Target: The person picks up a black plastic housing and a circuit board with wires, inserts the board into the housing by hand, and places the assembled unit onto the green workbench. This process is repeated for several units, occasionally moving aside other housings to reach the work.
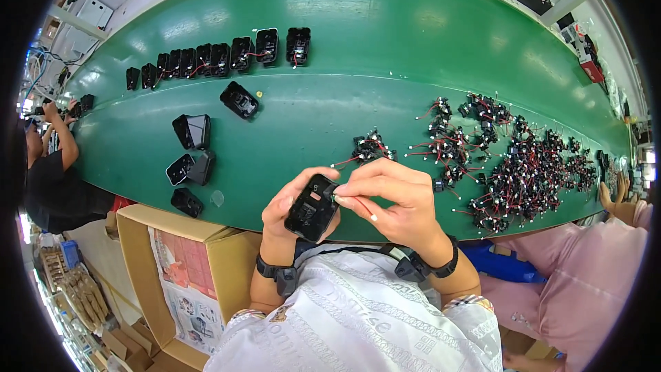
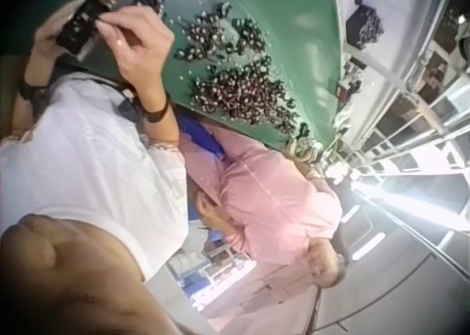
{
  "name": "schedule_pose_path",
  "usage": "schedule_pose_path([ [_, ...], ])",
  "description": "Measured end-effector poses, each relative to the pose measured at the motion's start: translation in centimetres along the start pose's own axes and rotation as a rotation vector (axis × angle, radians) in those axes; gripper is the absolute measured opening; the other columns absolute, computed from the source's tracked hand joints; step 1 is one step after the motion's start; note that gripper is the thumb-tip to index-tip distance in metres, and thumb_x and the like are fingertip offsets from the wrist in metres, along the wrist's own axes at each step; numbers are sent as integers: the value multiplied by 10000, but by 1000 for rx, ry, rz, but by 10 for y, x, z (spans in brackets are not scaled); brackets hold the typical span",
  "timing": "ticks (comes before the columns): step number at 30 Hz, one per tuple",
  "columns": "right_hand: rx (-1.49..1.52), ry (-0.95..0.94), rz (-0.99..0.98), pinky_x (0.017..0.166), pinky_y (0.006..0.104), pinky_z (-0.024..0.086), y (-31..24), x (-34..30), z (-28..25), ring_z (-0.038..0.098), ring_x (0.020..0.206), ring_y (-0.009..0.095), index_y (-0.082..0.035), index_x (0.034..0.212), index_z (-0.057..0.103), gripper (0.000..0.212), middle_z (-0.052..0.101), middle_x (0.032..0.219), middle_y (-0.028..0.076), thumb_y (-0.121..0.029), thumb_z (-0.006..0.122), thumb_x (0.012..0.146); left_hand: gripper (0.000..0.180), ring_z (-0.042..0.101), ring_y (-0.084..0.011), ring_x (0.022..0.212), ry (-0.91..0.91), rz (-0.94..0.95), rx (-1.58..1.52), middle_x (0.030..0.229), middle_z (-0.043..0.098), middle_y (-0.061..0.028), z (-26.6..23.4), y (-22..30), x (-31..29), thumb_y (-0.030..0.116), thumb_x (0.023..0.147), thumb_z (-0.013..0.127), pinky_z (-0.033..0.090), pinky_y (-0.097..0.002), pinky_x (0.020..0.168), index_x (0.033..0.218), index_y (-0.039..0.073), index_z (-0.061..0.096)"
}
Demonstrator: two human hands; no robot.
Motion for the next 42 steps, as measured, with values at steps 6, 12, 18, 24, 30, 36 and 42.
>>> schedule_pose_path([
  [6, -182, -140, -211, 664, 317, 561, -19, 7, 8, 704, 777, 205, -72, 891, 782, 200, 737, 924, 56, -35, 875, 717, 731, 654, -201, 685, -55, -130, -207, 1139, 673, -163, 10, -6, -5, 431, 1015, 489, 535, -311, 649, 1476, -128, 396],
  [12, -187, -154, -287, 675, 306, 558, -24, 7, 7, 701, 801, 212, -72, 892, 775, 216, 747, 948, 53, -37, 876, 704, 1070, 646, -200, 733, -17, -175, 198, 1072, 668, -154, 19, 8, -13, 662, 817, 748, 501, -320, 608, 1448, -138, 422],
  [18, 8, -146, -125, 668, 299, 569, -18, 3, 7, 720, 790, 220, -52, 883, 779, 219, 755, 919, 80, 14, 870, 695, 798, 632, -273, 720, -18, -30, -115, 1122, 683, -182, 8, 4, -12, 649, 949, 573, 508, -392, 618, 1365, -31, 537],
  [24, -63, -133, -157, 665, 293, 572, -21, 1, 8, 726, 790, 217, -54, 875, 779, 238, 759, 917, 81, 55, 861, 680, 661, 630, -343, 693, -30, -73, -200, 1198, 693, -169, 12, -4, -8, 624, 1000, 447, 496, -446, 553, 1319, 72, 625],
  [30, -142, -36, -183, 657, 309, 550, -22, -8, 16, 704, 768, 215, -53, 876, 756, 250, 740, 877, 79, 75, 855, 686, 628, 621, -354, 683, 69, -68, -159, 1172, 698, -183, 12, 4, -7, 580, 1018, 424, 492, -457, 565, 1299, 57, 633],
  [36, -38, 101, -136, 629, 287, 481, -19, -22, 7, 628, 724, 193, -26, 906, 693, 239, 700, 870, 115, 124, 777, 740, 624, 656, -365, 776, -83, -21, -258, 1216, 694, -186, 13, 4, -9, 582, 995, 457, 523, -473, 653, 1289, 62, 638],
  [42, 55, 64, 8, 647, 264, 473, -11, -19, 20, 619, 723, 152, 5, 906, 671, 171, 680, 857, 118, 107, 742, 788, 689, 678, -325, 1127, 1, 11, -280, 1268, 684, -179, 7, -3, -14, 599, 962, 505, 556, -501, 935, 1345, 34, 603],
])
Point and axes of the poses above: each hand's wrist, its own x-axis towards the middle knuckle, its own z-axis out of the palm, y = z × x, the point moved 9 cm from there along x, towards the middle knuckle
